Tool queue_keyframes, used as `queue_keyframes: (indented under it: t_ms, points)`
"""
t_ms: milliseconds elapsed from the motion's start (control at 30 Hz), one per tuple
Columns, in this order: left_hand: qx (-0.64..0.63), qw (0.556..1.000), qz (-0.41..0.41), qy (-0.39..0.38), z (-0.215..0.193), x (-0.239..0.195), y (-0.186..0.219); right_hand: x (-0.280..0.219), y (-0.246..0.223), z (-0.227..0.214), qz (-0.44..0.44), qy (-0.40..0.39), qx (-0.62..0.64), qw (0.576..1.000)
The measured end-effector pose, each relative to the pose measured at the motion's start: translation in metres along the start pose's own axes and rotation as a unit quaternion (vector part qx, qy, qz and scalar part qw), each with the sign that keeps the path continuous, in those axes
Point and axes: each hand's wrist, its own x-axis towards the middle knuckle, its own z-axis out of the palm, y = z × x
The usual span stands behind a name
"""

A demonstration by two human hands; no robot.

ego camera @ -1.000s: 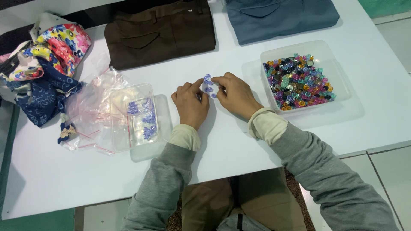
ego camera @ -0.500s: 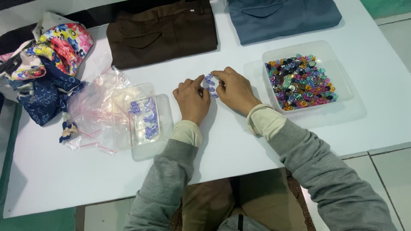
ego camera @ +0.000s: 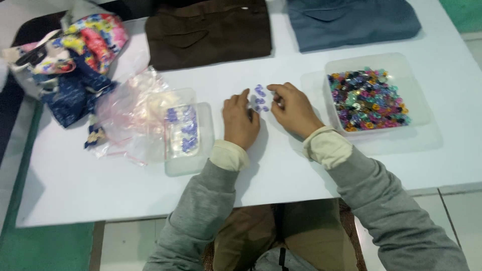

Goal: The person sorts small, colorful beads from a plastic container and places them into small, clear plastic bags. They seal the bags and place them into a larger container on the table.

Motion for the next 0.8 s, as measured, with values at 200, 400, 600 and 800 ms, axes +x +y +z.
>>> queue_keyframes:
  t_ms: [200, 400, 600, 800]
  points:
    - [0.009, 0.997, -0.006, -0.071, -0.019, -0.031, 0.018, -0.003, 0.0, -0.001, -0.011, -0.001, 0.002, 1.0]
    - [-0.002, 0.996, -0.011, -0.094, -0.06, -0.079, 0.027, -0.007, -0.019, -0.01, -0.022, -0.012, 0.009, 1.0]
    - [-0.088, 0.995, 0.036, 0.023, -0.111, -0.159, 0.019, -0.028, -0.084, -0.003, -0.131, 0.002, -0.001, 0.991]
    - [0.056, 0.976, -0.03, 0.208, -0.194, -0.185, -0.041, -0.036, -0.157, 0.057, -0.307, -0.012, -0.04, 0.951]
